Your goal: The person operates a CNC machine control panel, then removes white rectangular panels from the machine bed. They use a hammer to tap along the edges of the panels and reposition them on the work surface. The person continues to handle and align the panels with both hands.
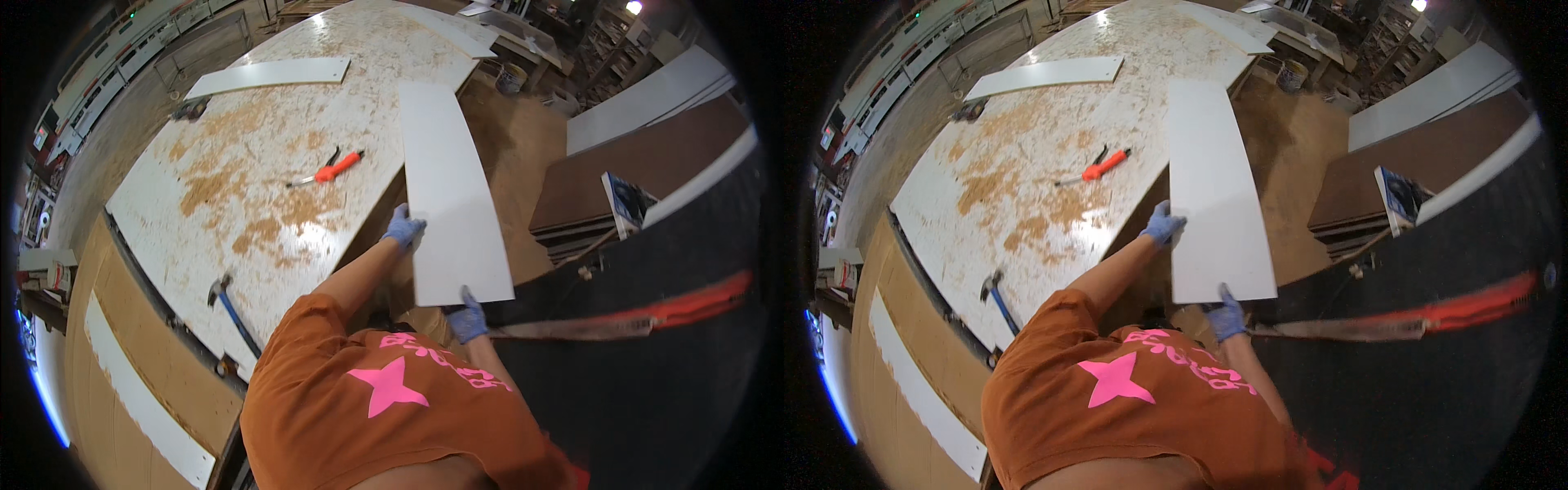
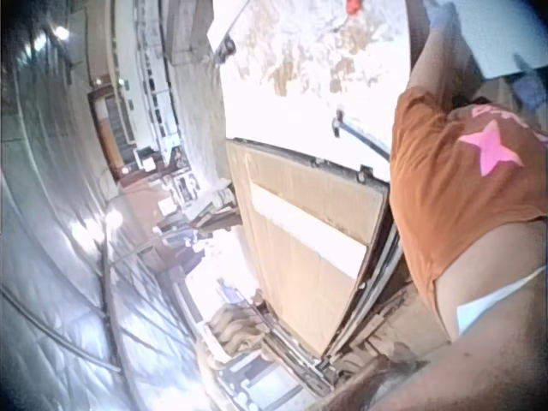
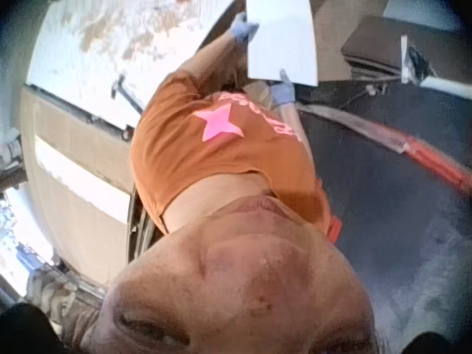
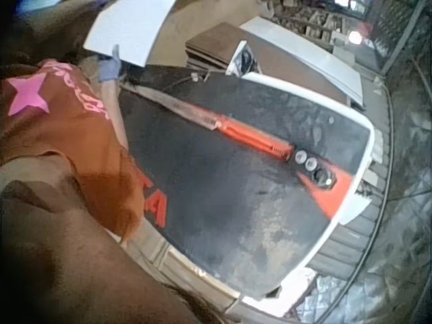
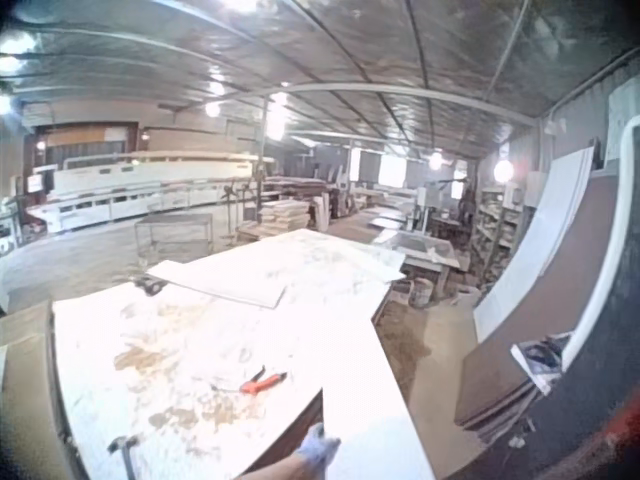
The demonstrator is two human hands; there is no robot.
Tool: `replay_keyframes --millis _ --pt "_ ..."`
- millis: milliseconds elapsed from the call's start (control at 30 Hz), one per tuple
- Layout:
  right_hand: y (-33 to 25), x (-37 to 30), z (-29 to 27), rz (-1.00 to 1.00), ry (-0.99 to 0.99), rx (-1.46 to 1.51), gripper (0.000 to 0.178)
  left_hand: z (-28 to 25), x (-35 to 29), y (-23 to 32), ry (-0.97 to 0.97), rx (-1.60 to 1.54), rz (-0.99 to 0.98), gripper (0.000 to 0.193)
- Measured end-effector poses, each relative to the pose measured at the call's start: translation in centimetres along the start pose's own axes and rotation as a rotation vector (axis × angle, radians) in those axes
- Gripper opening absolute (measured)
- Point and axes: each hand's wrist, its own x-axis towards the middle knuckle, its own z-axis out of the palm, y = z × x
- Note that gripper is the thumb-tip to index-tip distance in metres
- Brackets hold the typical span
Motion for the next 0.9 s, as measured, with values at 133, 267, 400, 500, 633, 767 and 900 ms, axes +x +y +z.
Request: replay_keyframes --millis 133,267,400,500,633,767,900 --pt "4.1 10.9 7.0 0.648 -0.329 -0.287 0.049 -8.4 8.6 3.0 0.258 0.552 0.257 0.061" --pt "5.7 14.3 20.1 0.555 -0.742 -0.908 0.040 -19.7 13.7 6.9 0.578 0.844 0.160 0.060" --pt "1.5 19.9 22.9 0.280 -0.662 -0.995 0.037 -24.1 14.6 6.9 0.784 0.973 0.225 0.064" --pt "-3.1 26.1 19.9 0.117 -0.397 -1.095 0.033 -20.4 14.2 8.4 0.684 1.100 0.419 0.063" --pt "-9.6 36.0 17.8 -0.082 -0.265 -1.239 0.028 -13.6 15.3 10.0 0.429 1.157 0.299 0.078" --pt "-16.8 46.6 20.2 -0.469 -0.229 -1.521 0.030 -8.9 20.5 10.9 0.265 1.205 0.261 0.088" --pt "-23.5 57.5 25.7 -0.654 -0.168 -1.812 0.033 -4.2 29.4 13.6 0.214 1.255 0.242 0.093"
